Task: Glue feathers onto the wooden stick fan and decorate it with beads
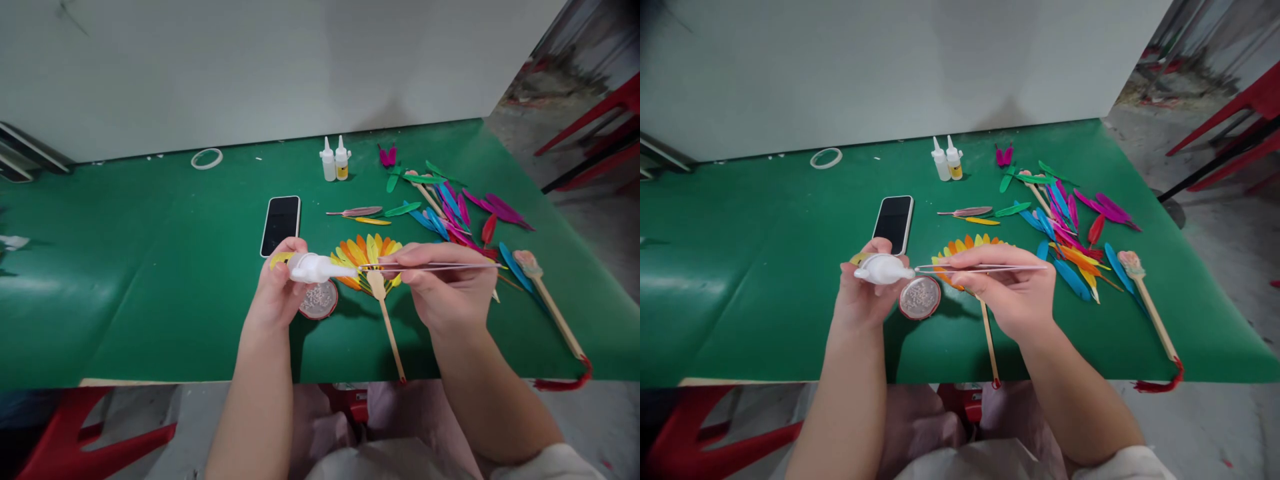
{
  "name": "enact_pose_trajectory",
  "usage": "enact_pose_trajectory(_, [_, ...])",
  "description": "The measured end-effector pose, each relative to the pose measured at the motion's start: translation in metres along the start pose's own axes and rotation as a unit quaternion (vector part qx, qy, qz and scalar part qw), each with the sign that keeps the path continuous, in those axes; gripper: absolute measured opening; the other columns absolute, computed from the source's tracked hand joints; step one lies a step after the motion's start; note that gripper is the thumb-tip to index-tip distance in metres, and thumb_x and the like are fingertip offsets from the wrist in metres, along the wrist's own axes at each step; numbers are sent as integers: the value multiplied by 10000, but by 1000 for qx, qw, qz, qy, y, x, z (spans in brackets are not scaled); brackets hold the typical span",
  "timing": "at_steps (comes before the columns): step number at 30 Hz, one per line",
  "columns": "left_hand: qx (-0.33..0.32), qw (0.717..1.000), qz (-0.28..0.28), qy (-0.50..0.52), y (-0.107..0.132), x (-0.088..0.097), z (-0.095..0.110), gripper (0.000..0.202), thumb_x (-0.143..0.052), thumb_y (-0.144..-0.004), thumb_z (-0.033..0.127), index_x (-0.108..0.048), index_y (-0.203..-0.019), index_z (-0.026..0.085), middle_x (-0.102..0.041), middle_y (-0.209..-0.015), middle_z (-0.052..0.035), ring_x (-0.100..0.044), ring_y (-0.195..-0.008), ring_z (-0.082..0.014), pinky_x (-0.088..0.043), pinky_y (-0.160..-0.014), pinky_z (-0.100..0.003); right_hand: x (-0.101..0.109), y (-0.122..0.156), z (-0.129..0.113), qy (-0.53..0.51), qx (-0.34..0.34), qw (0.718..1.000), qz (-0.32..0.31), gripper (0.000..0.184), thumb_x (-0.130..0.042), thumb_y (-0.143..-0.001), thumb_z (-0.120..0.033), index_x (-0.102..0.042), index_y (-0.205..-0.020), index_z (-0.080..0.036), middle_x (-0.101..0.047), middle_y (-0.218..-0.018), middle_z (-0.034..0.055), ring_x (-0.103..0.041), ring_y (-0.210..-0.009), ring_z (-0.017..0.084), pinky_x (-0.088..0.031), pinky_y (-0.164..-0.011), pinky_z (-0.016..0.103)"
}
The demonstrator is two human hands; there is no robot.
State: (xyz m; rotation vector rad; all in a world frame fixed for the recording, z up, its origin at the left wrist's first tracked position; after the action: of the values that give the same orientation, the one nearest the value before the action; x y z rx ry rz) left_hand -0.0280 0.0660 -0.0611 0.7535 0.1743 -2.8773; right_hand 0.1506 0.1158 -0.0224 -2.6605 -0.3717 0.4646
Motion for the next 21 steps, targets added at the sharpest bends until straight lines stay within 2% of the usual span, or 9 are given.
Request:
enact_pose_trajectory(5, [-24, 1000, 3, -3, 0, 1, 3, 427, -644, -634, 598, -555, -748, 197, -288, -368, 84, -278, -390, -64, -317, -412, -170, -1, 0, 0, 10, 1, 1000, -15, 97, -724, -664, -283, -718, -760, -298, -713, -675, -15, -663, -592, 166, -557, -514, 295])
enact_pose_trajectory(13, [-20, 1000, 12, -1, 0, 2, 3, 420, -651, -634, 586, -552, -745, 193, -280, -362, 89, -284, -382, -60, -357, -434, -176, -4, 1, 1, 7, -12, 1000, -27, 98, -726, -659, -255, -717, -748, -295, -718, -685, -18, -660, -580, 161, -562, -551, 299])
enact_pose_trajectory(21, [-12, 1000, 22, -2, 0, 3, 2, 432, -663, -622, 582, -548, -750, 186, -290, -365, 93, -313, -378, -55, -359, -426, -166, -1, 1, 2, 12, -30, 999, -3, 92, -748, -624, -298, -712, -707, -280, -712, -654, -13, -663, -585, 164, -565, -519, 280])
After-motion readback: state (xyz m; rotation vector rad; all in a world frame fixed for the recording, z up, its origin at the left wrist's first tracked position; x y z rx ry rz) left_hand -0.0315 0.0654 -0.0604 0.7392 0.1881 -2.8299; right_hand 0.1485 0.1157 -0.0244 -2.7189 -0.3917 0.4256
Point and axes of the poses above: each hand's wrist, its own y-axis away from the middle knuckle, its own x-axis out of the back of the hand, z = x × y, the point moved 4 cm from there along -y, towards the middle knuckle
